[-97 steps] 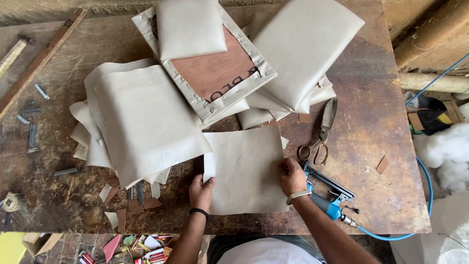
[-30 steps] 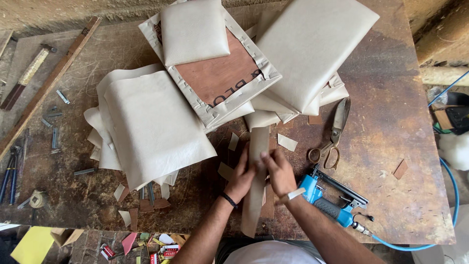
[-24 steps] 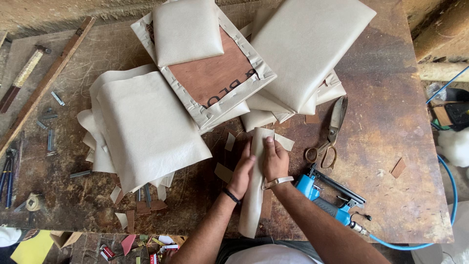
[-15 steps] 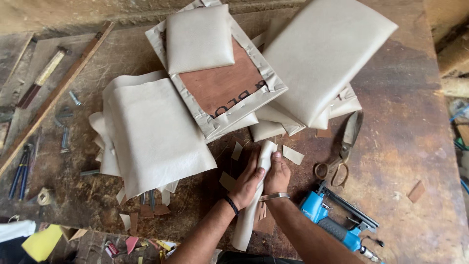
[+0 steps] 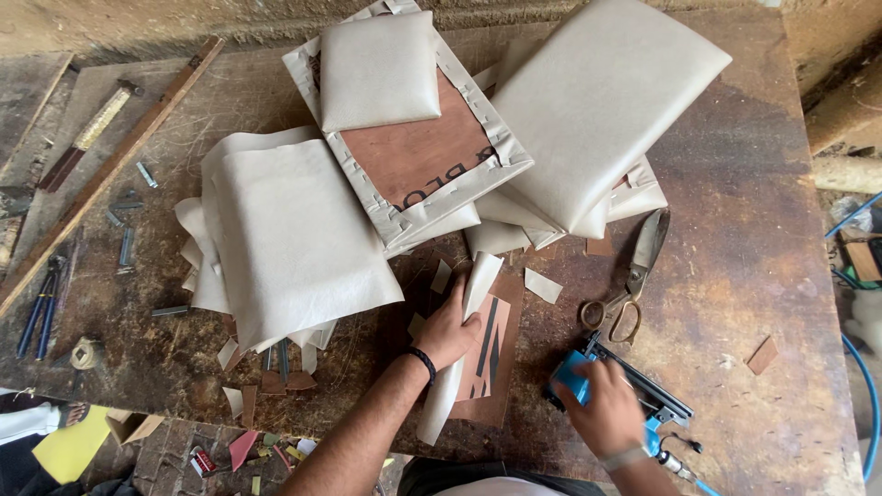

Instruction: The person wraps beige fabric around rectangular foam blocks, folds the edges, and secures them using a pneumatic staple gun. They trim excess fabric with scissors and stack the finished cushions on a wooden workbench.

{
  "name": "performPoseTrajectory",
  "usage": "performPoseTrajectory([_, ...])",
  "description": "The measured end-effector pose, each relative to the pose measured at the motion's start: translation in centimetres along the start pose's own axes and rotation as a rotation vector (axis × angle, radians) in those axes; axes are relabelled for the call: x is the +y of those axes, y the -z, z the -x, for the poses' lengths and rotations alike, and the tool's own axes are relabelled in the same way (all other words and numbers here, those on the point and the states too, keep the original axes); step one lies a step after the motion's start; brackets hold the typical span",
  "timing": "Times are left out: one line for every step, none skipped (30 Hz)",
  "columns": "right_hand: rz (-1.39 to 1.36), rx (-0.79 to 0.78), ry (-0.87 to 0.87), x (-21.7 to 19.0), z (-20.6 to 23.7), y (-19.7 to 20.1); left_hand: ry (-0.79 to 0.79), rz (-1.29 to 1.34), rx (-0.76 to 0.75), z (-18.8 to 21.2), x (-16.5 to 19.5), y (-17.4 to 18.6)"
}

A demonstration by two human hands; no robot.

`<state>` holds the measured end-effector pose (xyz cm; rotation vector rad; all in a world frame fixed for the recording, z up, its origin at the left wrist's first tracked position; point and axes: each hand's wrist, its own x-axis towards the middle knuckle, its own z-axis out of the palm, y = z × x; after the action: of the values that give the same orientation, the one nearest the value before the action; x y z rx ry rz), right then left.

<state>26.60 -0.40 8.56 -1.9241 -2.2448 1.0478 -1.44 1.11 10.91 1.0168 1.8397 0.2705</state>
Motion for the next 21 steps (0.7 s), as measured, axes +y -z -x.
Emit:
performPoseTrajectory([0.158,0.031,0.026,1.9,1.2,-0.1,-0.058,-0.002,0.039,-0.2,-0.2,-0.1])
performPoseTrajectory([0.2,0.036,0.036,2.9,1.6,-1.0,-0.115,-0.01,0.07,-0.3,-0.2,-0.4])
performPoseTrajectory([0.248,0.037,0.035,3.9,2.1,-1.7,-0.174,-0.012,0.087,-0.2,-0.1,-0.8])
performPoseTrajectory([0.304,0.042,0.036,4.7,2.1,-2.3,-0.157,0.003,0.069,-0.2,0.1,-1.1])
performPoseTrajectory([0.299,-0.032,-0.037,5.0,1.4,-2.8,-0.142,0.017,0.058,-0.2,0.4,-1.3])
performPoseTrajectory([0.287,-0.111,-0.11,5.1,0.5,-3.3,-0.123,0.024,0.046,-0.1,0.6,-1.4])
performPoseTrajectory([0.274,-0.195,-0.187,5.1,0.0,-3.5,-0.067,0.038,0.02,0.1,0.9,-1.4])
performPoseTrajectory([0.162,-0.164,-0.184,5.1,-0.4,-3.2,-0.013,0.054,-0.006,0.1,1.1,-1.4])
performPoseTrajectory([0.046,-0.128,-0.177,5.1,-0.9,-2.6,0.04,0.067,-0.027,0.2,1.3,-1.3])
performPoseTrajectory([-0.071,-0.089,-0.17,4.8,-1.3,-1.9,-0.025,0.026,0.006,0.2,1.3,-1.3])
performPoseTrajectory([-0.138,-0.128,-0.198,4.5,-2.0,-1.0,-0.091,-0.01,0.042,0.2,1.3,-1.2])
performPoseTrajectory([-0.209,-0.168,-0.229,4.1,-2.4,0.0,-0.155,-0.05,0.073,0.2,1.3,-1.2])
performPoseTrajectory([-0.278,-0.215,-0.27,3.6,-2.4,0.9,-0.135,-0.039,0.064,0.1,1.2,-1.2])
performPoseTrajectory([-0.395,-0.215,-0.207,3.0,-2.3,1.7,-0.114,-0.023,0.055,0.0,1.1,-1.3])
performPoseTrajectory([-0.512,-0.207,-0.134,2.1,-2.5,2.1,-0.098,-0.008,0.053,-0.1,1.0,-1.3])
performPoseTrajectory([-0.632,-0.194,-0.052,0.9,-3.1,2.3,-0.108,-0.014,0.056,-0.2,0.9,-1.4])
performPoseTrajectory([-0.667,-0.206,-0.052,-0.3,-3.7,2.5,-0.115,-0.02,0.06,-0.3,0.9,-1.5])
performPoseTrajectory([-0.702,-0.222,-0.056,-1.3,-4.2,2.6,-0.117,-0.026,0.06,-0.3,0.9,-1.6])
performPoseTrajectory([-0.737,-0.238,-0.063,-2.2,-4.4,2.6,-0.129,-0.036,0.07,-0.3,0.9,-1.6])
performPoseTrajectory([-0.827,-0.252,-0.021,-2.9,-4.6,2.6,-0.144,-0.044,0.082,-0.3,1.0,-1.6])
performPoseTrajectory([-0.917,-0.264,0.023,-3.6,-4.8,2.5,-0.159,-0.052,0.094,-0.3,1.1,-1.6])
